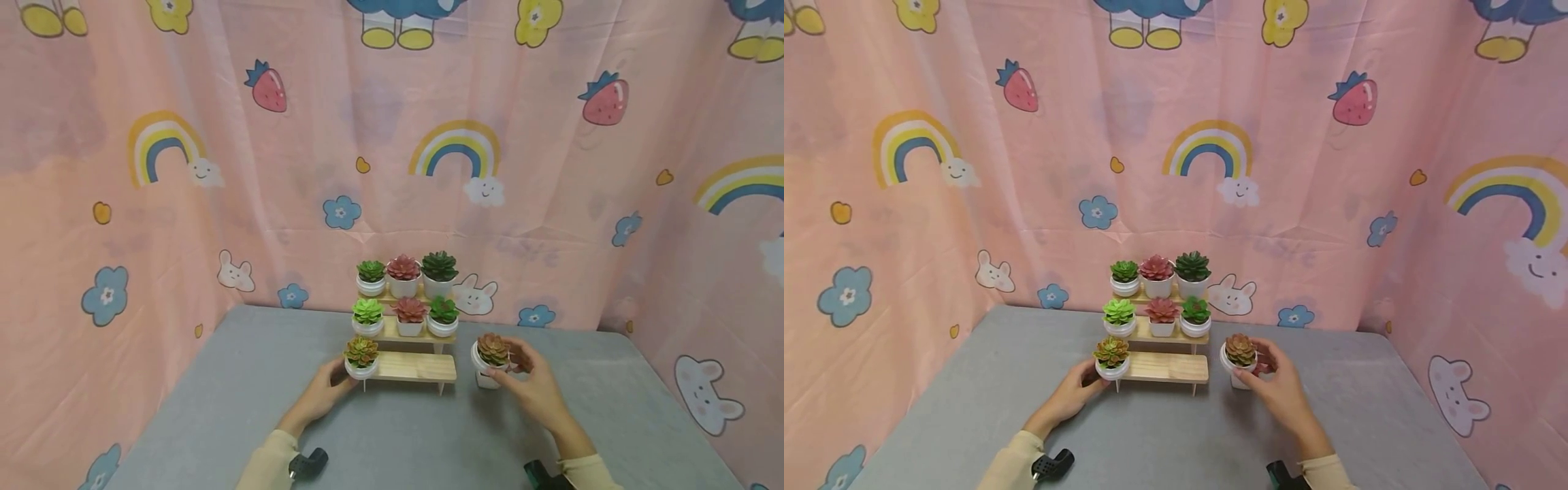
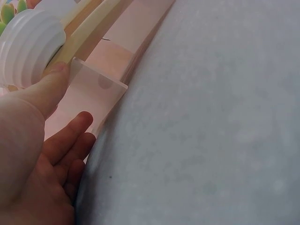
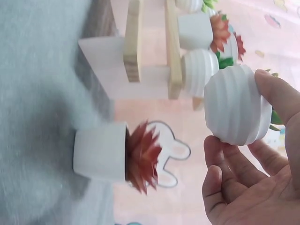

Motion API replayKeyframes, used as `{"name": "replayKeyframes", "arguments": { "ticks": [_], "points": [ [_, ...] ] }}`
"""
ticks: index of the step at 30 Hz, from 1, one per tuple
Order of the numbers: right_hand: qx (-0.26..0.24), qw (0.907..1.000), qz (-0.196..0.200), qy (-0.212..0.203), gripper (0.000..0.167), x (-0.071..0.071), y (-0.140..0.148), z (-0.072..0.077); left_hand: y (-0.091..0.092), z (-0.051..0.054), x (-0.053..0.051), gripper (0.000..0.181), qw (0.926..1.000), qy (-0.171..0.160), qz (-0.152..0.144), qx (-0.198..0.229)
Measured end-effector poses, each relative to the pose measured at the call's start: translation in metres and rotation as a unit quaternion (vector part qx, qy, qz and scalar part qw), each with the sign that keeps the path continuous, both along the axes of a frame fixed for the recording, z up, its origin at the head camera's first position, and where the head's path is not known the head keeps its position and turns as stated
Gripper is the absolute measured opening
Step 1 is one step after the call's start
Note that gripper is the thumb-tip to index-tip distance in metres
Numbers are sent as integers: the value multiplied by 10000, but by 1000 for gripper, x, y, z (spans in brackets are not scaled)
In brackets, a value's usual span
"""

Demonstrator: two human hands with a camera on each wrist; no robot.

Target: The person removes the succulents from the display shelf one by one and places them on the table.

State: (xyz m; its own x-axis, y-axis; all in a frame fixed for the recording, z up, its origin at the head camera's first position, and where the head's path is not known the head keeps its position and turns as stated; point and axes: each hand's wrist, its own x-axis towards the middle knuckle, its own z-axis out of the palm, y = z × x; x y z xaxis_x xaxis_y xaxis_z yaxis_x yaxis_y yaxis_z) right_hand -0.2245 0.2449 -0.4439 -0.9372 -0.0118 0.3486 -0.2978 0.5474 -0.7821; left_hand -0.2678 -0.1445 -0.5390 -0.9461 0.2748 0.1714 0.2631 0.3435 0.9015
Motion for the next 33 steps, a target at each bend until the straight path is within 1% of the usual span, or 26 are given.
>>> {"name": "replayKeyframes", "arguments": {
  "ticks": [9, 13, 21, 27, 33],
  "points": [
    [-3, 9998, -214, 30, 54, -3, 21, -3, -1, 0, 0, 57, 10000, -6, -75, -10],
    [38, 9996, -271, -56, 56, -5, 30, -3, -2, 0, 0, 57, 10000, 5, -59, -3],
    [-87, 9988, -423, -240, 57, -6, 47, -6, -1, 1, 0, 58, 10000, -27, -29, 20],
    [-25, 9977, -552, -395, 61, -8, 56, -10, -1, 1, 2, 59, 9999, -68, 57, -50],
    [-127, 9975, -514, -463, 62, -14, 66, -21, 0, 0, 1, 59, 9999, -57, 89, -77]
  ]
}}
